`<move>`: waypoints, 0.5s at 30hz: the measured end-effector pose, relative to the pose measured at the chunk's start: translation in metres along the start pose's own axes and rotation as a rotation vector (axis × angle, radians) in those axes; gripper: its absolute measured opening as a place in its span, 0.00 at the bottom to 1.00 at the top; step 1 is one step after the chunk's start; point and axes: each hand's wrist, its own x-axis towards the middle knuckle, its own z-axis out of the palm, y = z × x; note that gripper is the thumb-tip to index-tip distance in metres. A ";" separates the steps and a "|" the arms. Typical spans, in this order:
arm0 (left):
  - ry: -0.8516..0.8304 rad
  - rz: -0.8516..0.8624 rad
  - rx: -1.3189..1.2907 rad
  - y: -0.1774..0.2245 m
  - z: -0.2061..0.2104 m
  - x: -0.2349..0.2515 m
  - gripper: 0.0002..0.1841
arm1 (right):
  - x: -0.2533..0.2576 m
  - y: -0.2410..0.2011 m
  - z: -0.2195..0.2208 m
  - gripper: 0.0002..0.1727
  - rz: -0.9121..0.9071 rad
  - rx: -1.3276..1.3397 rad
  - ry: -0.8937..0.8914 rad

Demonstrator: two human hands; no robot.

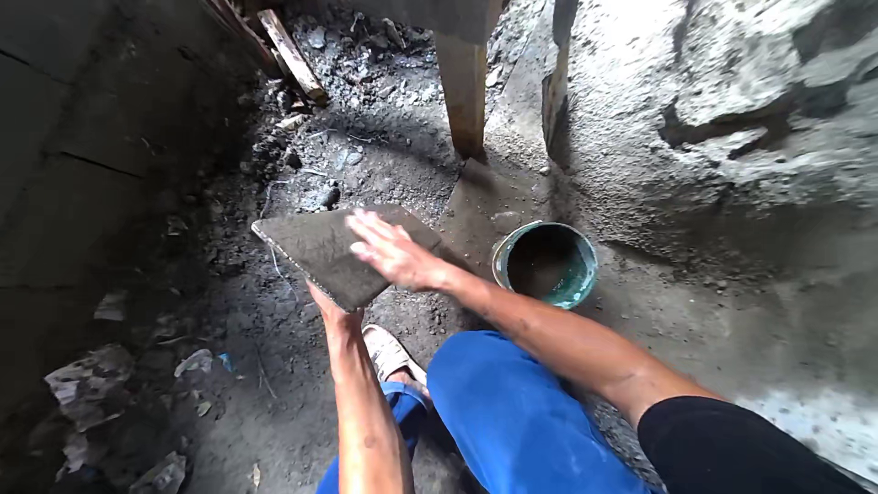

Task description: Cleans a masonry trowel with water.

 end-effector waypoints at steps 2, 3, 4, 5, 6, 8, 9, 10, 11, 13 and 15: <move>-0.059 0.030 0.094 -0.001 0.003 -0.001 0.37 | 0.001 -0.050 -0.002 0.36 -0.140 0.081 -0.026; -0.082 0.045 0.142 0.000 0.004 -0.001 0.41 | 0.012 -0.060 -0.003 0.37 -0.186 0.127 -0.042; -0.093 0.042 0.171 0.000 0.002 -0.004 0.41 | 0.025 -0.062 -0.004 0.37 -0.212 0.150 -0.045; -0.085 0.011 0.166 -0.001 -0.001 -0.010 0.35 | 0.038 -0.056 -0.005 0.36 -0.213 0.143 -0.035; -0.049 -0.055 0.126 0.001 -0.003 -0.018 0.26 | 0.050 -0.042 -0.006 0.35 -0.182 0.114 -0.021; 0.099 -0.189 0.012 0.018 0.001 -0.030 0.20 | 0.063 0.008 -0.011 0.33 -0.047 0.059 -0.038; 0.154 -0.214 -0.009 0.032 0.004 -0.031 0.20 | 0.062 0.035 -0.013 0.34 0.037 0.061 -0.060; 0.187 -0.212 0.001 0.045 0.004 -0.033 0.18 | 0.056 0.061 -0.012 0.34 0.103 0.080 -0.073; 0.198 -0.196 0.016 0.056 0.005 -0.034 0.15 | 0.043 0.083 -0.007 0.35 0.162 0.118 -0.082; 0.173 -0.120 0.029 0.061 0.002 -0.027 0.14 | 0.013 0.113 0.003 0.38 0.320 0.151 -0.111; 0.137 -0.053 0.010 0.058 -0.007 -0.018 0.16 | -0.008 0.123 0.010 0.38 0.463 0.041 -0.103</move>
